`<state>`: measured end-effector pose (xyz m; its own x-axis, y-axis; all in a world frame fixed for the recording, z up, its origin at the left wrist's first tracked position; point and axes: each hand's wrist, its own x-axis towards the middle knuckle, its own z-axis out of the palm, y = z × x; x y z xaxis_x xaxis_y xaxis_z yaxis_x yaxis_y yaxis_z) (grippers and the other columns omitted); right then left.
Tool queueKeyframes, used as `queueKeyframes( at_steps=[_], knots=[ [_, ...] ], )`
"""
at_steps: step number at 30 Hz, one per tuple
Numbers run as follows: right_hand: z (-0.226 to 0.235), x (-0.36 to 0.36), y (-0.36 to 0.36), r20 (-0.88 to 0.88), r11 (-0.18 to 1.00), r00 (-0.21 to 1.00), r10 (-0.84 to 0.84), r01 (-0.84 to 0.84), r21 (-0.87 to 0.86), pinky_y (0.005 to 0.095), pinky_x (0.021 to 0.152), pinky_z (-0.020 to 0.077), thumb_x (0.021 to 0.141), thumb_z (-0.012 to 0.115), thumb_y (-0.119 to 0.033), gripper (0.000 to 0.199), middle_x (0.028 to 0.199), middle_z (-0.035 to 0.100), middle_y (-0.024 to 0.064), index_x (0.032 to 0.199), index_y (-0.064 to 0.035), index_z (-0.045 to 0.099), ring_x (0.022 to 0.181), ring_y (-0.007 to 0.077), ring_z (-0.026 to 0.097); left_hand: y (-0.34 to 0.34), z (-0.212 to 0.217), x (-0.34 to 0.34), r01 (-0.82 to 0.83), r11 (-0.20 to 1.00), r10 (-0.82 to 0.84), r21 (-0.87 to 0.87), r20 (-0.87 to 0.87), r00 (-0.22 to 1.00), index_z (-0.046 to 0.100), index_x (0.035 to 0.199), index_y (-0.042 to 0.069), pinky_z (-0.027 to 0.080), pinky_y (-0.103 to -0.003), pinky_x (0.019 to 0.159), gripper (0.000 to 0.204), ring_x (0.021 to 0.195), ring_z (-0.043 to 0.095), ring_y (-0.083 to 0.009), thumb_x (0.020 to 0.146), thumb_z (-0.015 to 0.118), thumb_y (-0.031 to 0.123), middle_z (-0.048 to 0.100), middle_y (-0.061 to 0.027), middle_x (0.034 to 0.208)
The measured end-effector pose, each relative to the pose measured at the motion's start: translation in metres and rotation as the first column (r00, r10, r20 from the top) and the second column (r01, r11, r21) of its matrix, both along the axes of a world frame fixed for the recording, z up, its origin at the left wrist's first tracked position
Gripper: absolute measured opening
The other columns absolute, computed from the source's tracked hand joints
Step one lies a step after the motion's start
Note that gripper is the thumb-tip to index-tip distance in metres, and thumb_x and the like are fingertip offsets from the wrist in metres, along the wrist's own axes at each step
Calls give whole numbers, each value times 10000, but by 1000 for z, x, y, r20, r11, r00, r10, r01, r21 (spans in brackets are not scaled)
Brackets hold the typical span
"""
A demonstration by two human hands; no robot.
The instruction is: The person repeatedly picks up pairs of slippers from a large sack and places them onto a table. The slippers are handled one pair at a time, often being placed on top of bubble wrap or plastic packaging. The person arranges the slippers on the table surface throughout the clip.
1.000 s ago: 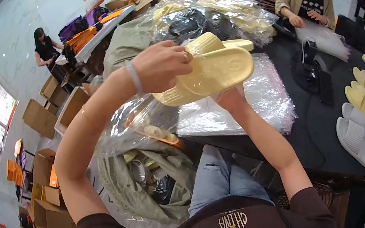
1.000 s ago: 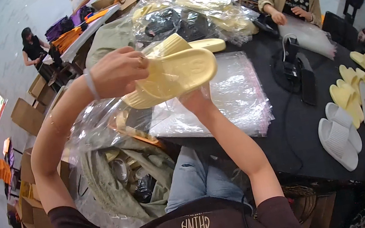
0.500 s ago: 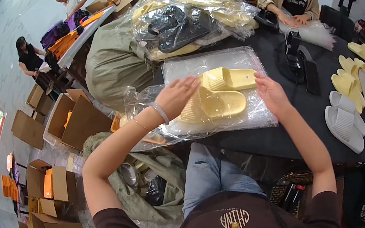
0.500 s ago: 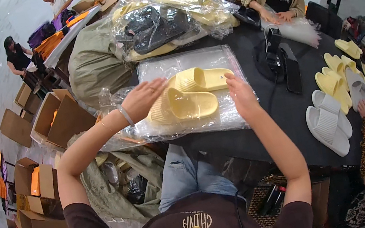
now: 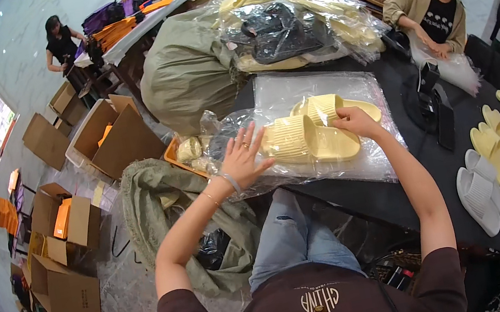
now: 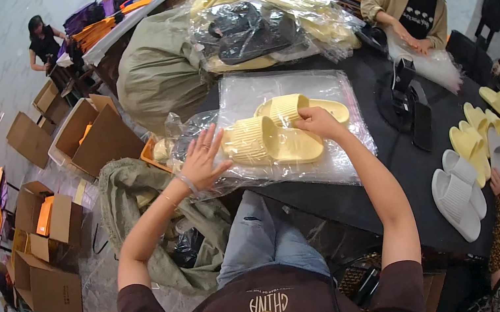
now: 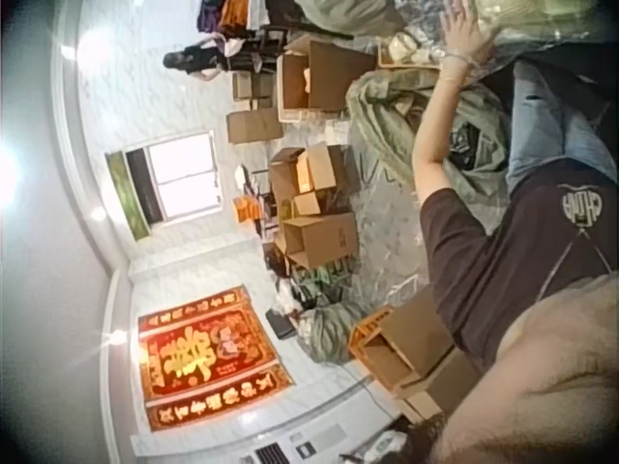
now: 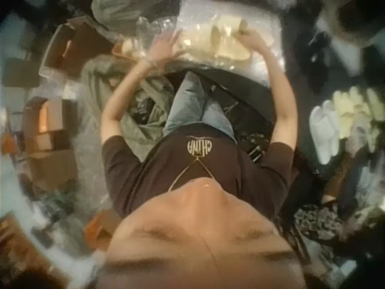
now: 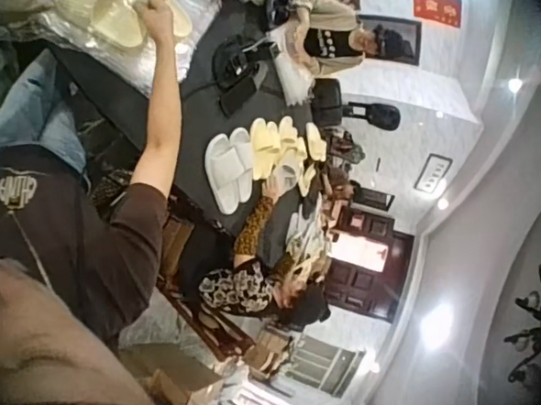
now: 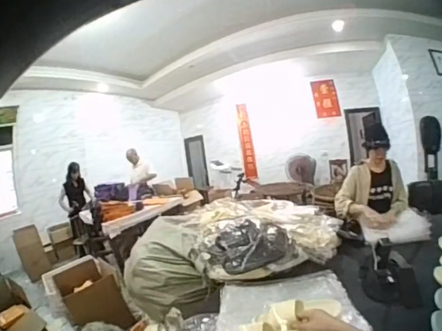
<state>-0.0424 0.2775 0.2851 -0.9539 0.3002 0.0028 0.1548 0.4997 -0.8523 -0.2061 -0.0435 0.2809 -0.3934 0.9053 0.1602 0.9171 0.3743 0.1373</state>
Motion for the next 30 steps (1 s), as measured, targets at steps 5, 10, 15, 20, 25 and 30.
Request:
queueKeyframes(
  at_steps=[5, 10, 15, 20, 25, 30],
  knots=[
    [-9, -25, -6, -126, 997, 990, 69, -72, -20, 242, 604, 374, 843, 606, -133, 141, 734, 495, -32, 913, -15, 573, 688, 49, 426, 8, -31, -4, 17, 990, -48, 139, 225, 973, -46, 1480, 67, 75, -497, 1127, 1017, 1431, 69, -298, 834, 502, 629, 91, -157, 1543],
    [-8, -46, -18, -76, 966, 973, 217, -225, -127, 251, 650, 376, 807, 619, -163, 209, 762, 471, -15, 940, -15, 555, 720, 76, 425, 13, -45, -6, -14, 987, -29, 162, 260, 965, -29, 1481, 61, 71, -492, 1126, 1100, 1431, 81, -293, 774, 527, 694, 96, -163, 1541],
    [-25, -53, -30, -69, 985, 982, 174, -173, 23, 360, 827, 446, 734, 671, -249, 433, 1043, 592, 139, 1085, -8, 592, 957, 265, 551, 10, -48, -9, -5, 970, -62, 243, 265, 962, 6, 1478, 43, 103, -499, 1119, 998, 1425, 112, -303, 832, 531, 595, 117, -176, 1535],
    [-48, -55, -37, -256, 774, 966, 32, 138, 618, 448, 810, 469, 720, 599, -133, 252, 1005, 593, 230, 929, 6, 628, 902, 394, 570, 4, -25, -37, -222, 644, 241, 733, 81, 967, 320, 1381, -28, 282, -416, 1060, 699, 1324, 341, -343, 877, 573, 386, 294, -245, 1453],
    [-42, -66, -55, -208, 830, 978, -7, 122, 545, 457, 779, 474, 726, 597, -122, 185, 926, 608, 219, 865, -3, 622, 860, 405, 574, -26, -51, -134, -720, 487, 157, 495, 761, 629, 624, 1052, -44, 476, -362, 798, 420, 891, 641, -276, 841, 673, 315, 667, -177, 947],
    [-55, -59, -38, -292, 694, 955, 57, 172, 699, 446, 791, 471, 717, 632, -137, 242, 942, 617, 208, 932, -26, 644, 876, 399, 575, -26, -18, -127, -797, 203, -55, 569, 819, 571, 632, 914, 11, 453, -226, 522, 335, 612, 588, -100, 873, 653, 343, 643, -20, 785]
  ],
)
